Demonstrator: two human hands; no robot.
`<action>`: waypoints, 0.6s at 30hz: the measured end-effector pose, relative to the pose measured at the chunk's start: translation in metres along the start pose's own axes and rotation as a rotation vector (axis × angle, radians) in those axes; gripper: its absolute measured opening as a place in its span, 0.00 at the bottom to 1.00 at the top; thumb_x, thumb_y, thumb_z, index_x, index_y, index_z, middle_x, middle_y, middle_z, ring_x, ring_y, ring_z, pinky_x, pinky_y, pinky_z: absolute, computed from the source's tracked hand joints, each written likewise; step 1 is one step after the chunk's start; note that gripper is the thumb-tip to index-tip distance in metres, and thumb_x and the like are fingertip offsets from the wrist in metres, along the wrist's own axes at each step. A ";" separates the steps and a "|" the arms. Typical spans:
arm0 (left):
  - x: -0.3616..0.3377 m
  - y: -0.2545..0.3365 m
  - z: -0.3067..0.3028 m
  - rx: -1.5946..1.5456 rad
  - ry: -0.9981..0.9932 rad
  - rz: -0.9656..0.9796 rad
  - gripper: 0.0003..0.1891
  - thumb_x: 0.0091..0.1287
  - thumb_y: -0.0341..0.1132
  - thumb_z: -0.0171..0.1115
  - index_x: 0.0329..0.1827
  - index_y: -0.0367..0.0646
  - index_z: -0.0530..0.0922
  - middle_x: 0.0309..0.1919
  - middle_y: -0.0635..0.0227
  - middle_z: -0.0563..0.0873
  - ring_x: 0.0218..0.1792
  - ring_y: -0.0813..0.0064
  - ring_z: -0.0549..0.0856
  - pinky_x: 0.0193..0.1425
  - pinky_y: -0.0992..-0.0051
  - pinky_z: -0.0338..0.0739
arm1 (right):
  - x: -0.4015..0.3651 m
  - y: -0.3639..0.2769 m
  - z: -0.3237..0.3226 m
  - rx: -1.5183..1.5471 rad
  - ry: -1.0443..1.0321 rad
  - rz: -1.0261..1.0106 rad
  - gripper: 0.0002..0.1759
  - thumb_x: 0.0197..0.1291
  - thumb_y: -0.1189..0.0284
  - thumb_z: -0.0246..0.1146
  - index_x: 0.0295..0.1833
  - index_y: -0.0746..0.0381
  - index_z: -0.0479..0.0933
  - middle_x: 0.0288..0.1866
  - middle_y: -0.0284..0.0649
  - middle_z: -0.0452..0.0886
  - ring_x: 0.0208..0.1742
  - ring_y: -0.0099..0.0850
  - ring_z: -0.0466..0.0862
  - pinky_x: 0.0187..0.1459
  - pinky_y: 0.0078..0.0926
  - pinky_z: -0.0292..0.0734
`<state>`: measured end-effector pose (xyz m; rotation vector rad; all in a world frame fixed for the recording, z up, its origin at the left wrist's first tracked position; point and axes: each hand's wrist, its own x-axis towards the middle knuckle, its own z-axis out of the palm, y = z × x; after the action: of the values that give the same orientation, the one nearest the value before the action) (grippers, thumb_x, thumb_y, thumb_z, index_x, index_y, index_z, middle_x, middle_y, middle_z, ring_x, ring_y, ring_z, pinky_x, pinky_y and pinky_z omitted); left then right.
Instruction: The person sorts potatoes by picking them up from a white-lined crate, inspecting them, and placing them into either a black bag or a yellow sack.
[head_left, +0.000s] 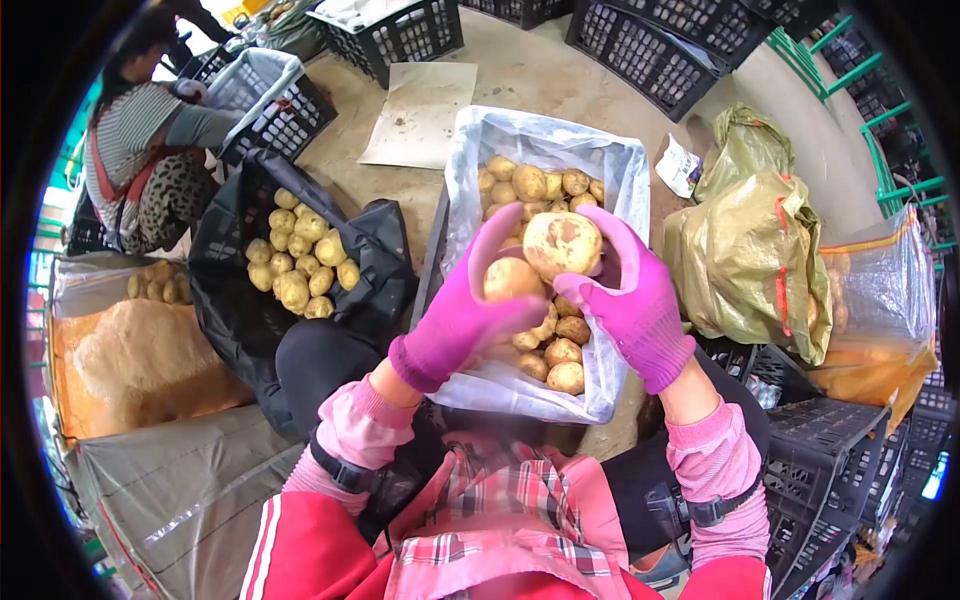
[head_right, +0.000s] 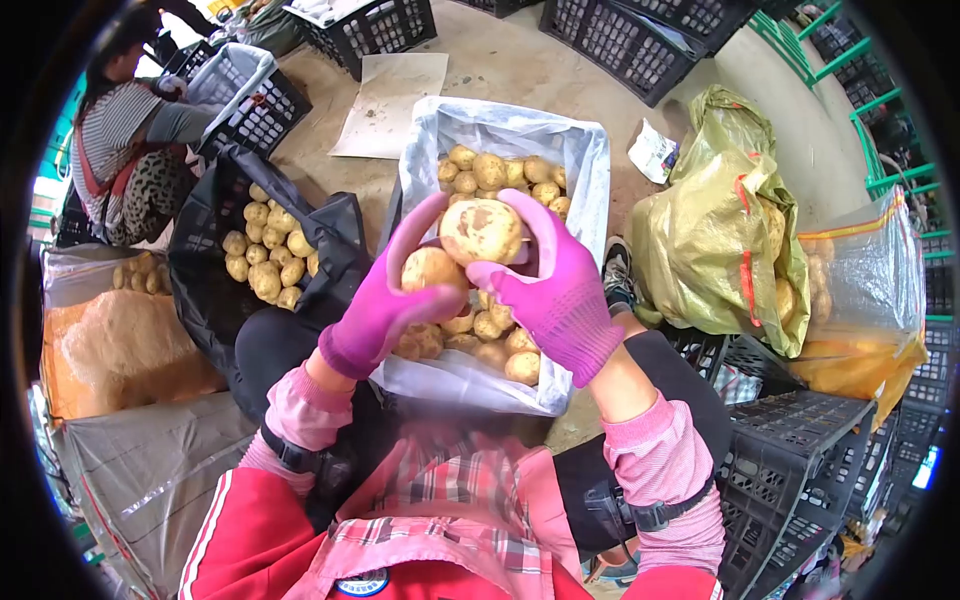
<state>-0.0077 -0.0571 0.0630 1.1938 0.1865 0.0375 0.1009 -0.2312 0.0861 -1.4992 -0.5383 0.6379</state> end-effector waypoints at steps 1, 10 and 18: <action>0.001 0.002 -0.007 0.145 -0.022 0.008 0.40 0.71 0.35 0.65 0.82 0.41 0.54 0.69 0.60 0.72 0.61 0.73 0.80 0.62 0.69 0.80 | 0.002 0.003 0.001 -0.109 0.024 -0.015 0.41 0.54 0.75 0.77 0.73 0.65 0.66 0.64 0.43 0.77 0.63 0.30 0.80 0.63 0.28 0.78; 0.016 -0.019 -0.022 0.407 -0.056 0.165 0.34 0.76 0.41 0.61 0.80 0.40 0.59 0.68 0.61 0.74 0.66 0.74 0.75 0.68 0.73 0.71 | 0.020 0.005 0.016 -0.216 -0.049 -0.028 0.36 0.65 0.64 0.71 0.74 0.64 0.67 0.64 0.44 0.79 0.62 0.29 0.80 0.59 0.27 0.79; 0.015 -0.020 -0.030 0.493 0.015 0.212 0.38 0.72 0.41 0.68 0.80 0.41 0.60 0.65 0.65 0.76 0.61 0.80 0.76 0.63 0.76 0.74 | 0.030 0.004 0.019 -0.295 -0.008 -0.119 0.27 0.71 0.59 0.65 0.69 0.63 0.74 0.60 0.41 0.83 0.57 0.28 0.83 0.58 0.25 0.76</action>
<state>0.0002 -0.0347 0.0316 1.7024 0.0820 0.1949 0.1098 -0.1974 0.0808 -1.7260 -0.7469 0.4867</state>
